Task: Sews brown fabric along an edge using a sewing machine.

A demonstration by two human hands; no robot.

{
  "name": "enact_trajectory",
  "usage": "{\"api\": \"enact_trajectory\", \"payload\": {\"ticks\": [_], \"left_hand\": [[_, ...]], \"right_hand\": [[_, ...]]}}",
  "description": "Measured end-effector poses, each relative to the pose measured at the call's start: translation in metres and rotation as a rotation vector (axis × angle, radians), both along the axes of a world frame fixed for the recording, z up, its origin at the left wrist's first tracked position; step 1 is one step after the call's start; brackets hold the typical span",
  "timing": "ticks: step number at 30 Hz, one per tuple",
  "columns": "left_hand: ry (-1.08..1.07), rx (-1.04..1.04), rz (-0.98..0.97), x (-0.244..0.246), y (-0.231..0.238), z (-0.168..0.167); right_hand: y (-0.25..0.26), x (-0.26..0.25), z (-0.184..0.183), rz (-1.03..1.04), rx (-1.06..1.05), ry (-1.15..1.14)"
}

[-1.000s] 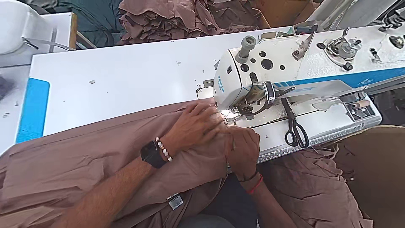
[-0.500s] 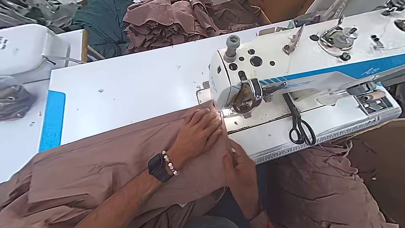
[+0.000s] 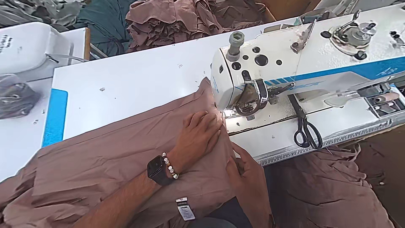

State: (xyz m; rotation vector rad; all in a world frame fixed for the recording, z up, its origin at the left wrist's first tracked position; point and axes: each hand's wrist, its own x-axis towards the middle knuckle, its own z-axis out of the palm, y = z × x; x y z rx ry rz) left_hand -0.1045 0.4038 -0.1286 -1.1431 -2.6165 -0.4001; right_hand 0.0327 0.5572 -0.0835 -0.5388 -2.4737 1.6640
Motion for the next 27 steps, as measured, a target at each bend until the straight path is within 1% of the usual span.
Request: {"api": "enact_trajectory", "payload": {"ticks": [8,11,13,15,17,18,19,20,22,24,25,27], "left_hand": [[0.089,0.037,-0.220,-0.038,-0.008,0.003],[0.129,0.069,-0.331,-0.054,-0.010,0.005],[0.143,0.058,-0.389,-0.058,-0.010,0.007],[0.070,0.028,-0.364,-0.047,-0.008,0.011],[-0.112,0.084,-0.205,-0.024,-0.003,0.011],[-0.222,0.118,-0.107,-0.013,-0.001,0.011],[-0.310,0.155,-0.043,-0.005,-0.001,0.010],[-0.346,0.172,-0.011,0.001,-0.003,0.008],[-0.295,0.110,-0.043,0.010,-0.011,0.003],[-0.197,0.037,-0.093,0.013,-0.014,-0.001],[-0.175,0.023,-0.100,0.014,-0.012,-0.001],[-0.149,0.034,-0.105,0.019,-0.009,-0.002]], "right_hand": [[0.003,0.004,0.027,0.055,0.307,-0.023],[0.012,-0.012,0.044,0.118,0.486,-0.010],[0.020,-0.037,0.046,0.157,0.593,-0.006],[0.028,-0.070,0.034,0.235,0.662,-0.166],[0.031,-0.091,0.017,0.291,0.687,-0.324],[0.033,-0.091,0.010,0.263,0.709,-0.315],[0.034,-0.085,0.006,0.222,0.717,-0.282],[0.037,-0.073,0.004,0.199,0.707,-0.252],[0.043,-0.039,-0.003,0.214,0.638,-0.118],[0.043,-0.004,-0.008,0.252,0.641,0.054],[0.039,0.014,-0.010,0.327,0.677,0.121],[0.022,0.047,-0.017,0.624,0.710,0.145]]}}
